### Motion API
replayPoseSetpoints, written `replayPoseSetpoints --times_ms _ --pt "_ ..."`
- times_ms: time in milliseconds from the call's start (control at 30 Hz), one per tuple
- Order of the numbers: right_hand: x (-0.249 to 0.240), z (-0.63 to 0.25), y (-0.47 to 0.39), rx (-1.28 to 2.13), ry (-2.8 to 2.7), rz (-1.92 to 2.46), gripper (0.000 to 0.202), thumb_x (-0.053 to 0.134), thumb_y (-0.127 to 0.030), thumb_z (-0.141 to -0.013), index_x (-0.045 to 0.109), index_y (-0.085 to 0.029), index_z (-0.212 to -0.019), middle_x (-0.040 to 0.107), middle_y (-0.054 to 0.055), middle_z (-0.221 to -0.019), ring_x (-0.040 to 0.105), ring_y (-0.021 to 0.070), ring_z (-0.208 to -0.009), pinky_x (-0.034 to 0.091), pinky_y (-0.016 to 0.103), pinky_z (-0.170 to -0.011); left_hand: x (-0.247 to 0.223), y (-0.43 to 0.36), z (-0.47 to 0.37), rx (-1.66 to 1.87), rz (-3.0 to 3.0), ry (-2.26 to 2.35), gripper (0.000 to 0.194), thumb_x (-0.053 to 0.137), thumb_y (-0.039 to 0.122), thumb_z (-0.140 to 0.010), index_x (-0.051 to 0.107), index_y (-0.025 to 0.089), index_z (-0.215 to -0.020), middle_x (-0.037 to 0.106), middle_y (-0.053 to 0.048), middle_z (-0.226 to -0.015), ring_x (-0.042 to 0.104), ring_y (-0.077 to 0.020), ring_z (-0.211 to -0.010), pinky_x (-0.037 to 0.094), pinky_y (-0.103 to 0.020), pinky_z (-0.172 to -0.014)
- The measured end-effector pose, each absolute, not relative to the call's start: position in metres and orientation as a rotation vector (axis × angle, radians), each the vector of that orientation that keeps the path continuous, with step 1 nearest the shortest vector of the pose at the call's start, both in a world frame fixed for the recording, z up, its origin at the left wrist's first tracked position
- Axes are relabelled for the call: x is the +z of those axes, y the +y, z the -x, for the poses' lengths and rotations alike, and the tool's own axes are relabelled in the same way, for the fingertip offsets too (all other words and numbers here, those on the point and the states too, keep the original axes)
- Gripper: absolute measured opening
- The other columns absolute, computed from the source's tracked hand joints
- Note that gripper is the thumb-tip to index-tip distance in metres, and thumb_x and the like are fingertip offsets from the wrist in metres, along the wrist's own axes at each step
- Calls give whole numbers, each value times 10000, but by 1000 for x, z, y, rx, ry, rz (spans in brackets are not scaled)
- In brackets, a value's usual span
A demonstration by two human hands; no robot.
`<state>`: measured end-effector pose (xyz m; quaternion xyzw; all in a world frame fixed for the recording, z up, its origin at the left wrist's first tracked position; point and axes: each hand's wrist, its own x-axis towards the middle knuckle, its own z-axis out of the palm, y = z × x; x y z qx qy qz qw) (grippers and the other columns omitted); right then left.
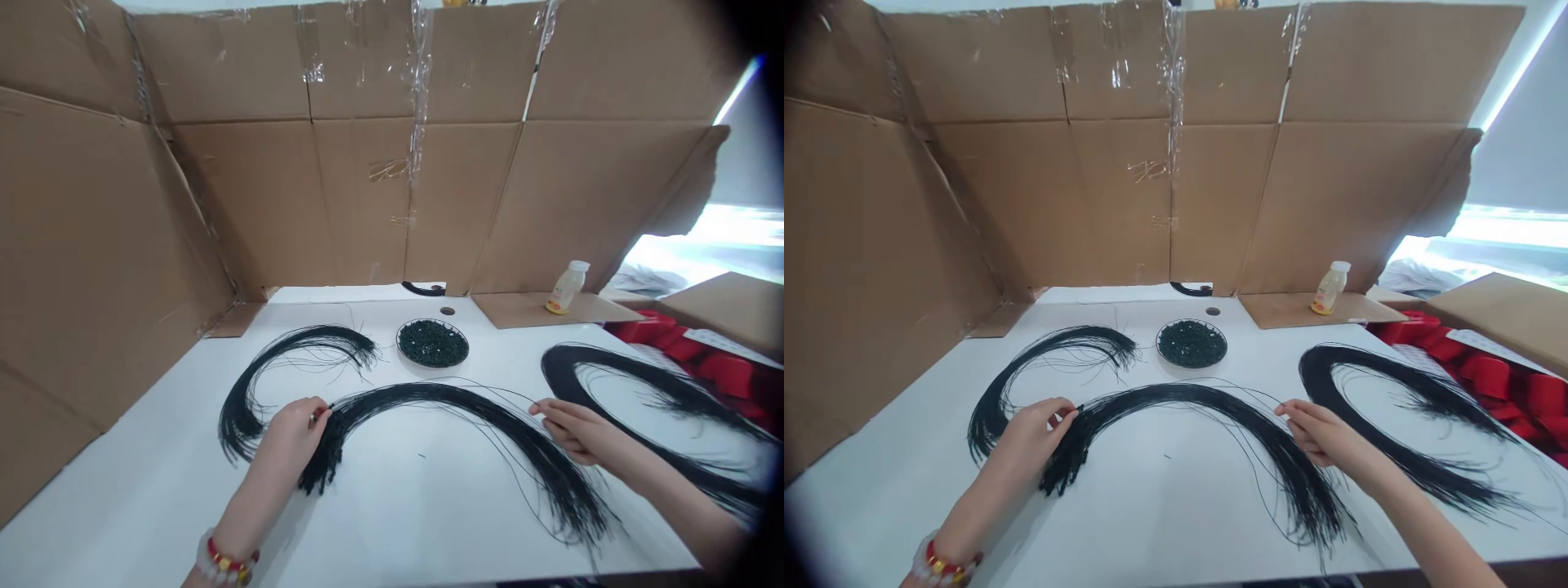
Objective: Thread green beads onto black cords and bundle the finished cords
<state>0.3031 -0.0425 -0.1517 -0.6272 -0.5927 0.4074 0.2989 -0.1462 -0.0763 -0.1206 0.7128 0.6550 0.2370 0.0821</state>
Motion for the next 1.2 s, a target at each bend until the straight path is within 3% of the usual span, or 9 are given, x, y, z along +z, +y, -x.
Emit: replayPoseSetpoints --times_ms 133,233,300,367,467,567,700,1000,1200 --pt "-150 -294 -60 1059 -1721 1769 519 490 -664 -866 636 -175 -963 532 7 -649 419 120 -436 421 275 -420 -122 -90 141 635 -2195 1947 268 495 284 -931 697 198 -777 711 -98 -793 681 -284 -764 496 -379 -738" --pt "-133 -296 -71 871 -1872 1818 467 563 -605 -822 673 -181 -985 712 163 -970 696 279 -766 595 406 -709 -118 -103 156 643 -2227 1958 324 449 325 -1001 734 182 -944 703 -104 -931 684 -256 -835 507 -385 -809" --pt "-116 -298 -76 690 -1957 1830 491 605 -586 -761 687 -176 -1020 677 241 -1228 641 430 -1156 518 547 -1004 -113 -110 179 672 -2208 2011 314 442 342 -1039 704 174 -1083 701 -94 -1039 680 -224 -882 517 -389 -855" --pt "-98 -295 -80 544 -2039 1800 532 598 -573 -750 688 -160 -1074 593 271 -1384 490 496 -1348 358 631 -1148 -109 -119 209 684 -2157 2095 278 498 361 -1042 673 157 -1114 699 -79 -1060 675 -210 -900 532 -410 -866" --pt "-78 -268 -86 521 -2229 1647 482 491 -543 -885 689 -183 -1136 649 222 -1322 594 433 -1236 416 598 -1102 -111 -132 247 632 -2109 2135 236 614 373 -1000 686 152 -1039 712 -55 -1004 684 -214 -923 555 -431 -873" --pt "-69 -211 -87 634 -2458 1382 375 420 -463 -1004 710 -227 -1040 736 123 -1129 692 296 -1022 546 426 -917 -122 -136 260 586 -2114 2078 211 643 348 -987 699 153 -1044 723 -61 -1043 691 -227 -993 558 -451 -915" --pt "-69 -104 -64 761 -2666 1059 253 510 -318 -1024 720 -192 -959 745 81 -1010 696 200 -863 553 336 -784 -139 -121 252 598 -2113 2065 223 628 342 -995 687 155 -1100 703 -74 -1114 669 -246 -1058 540 -475 -947" --pt "-108 81 -7 718 -2841 828 277 632 -346 -1011 651 -151 -1207 679 89 -1184 683 221 -1023 584 430 -897 -147 -105 259 705 -2063 2068 276 562 290 -947 701 182 -1160 688 -125 -1131 609 -333 -1108 509 -488 -949" --pt "-127 110 -1 712 -2876 804 277 630 -338 -1013 651 -150 -1216 673 93 -1210 679 229 -1050 580 443 -915 -156 -99 279 736 -2086 1900 344 534 224 -945 690 231 -1252 673 -91 -1361 591 -279 -1290 496 -427 -1087"
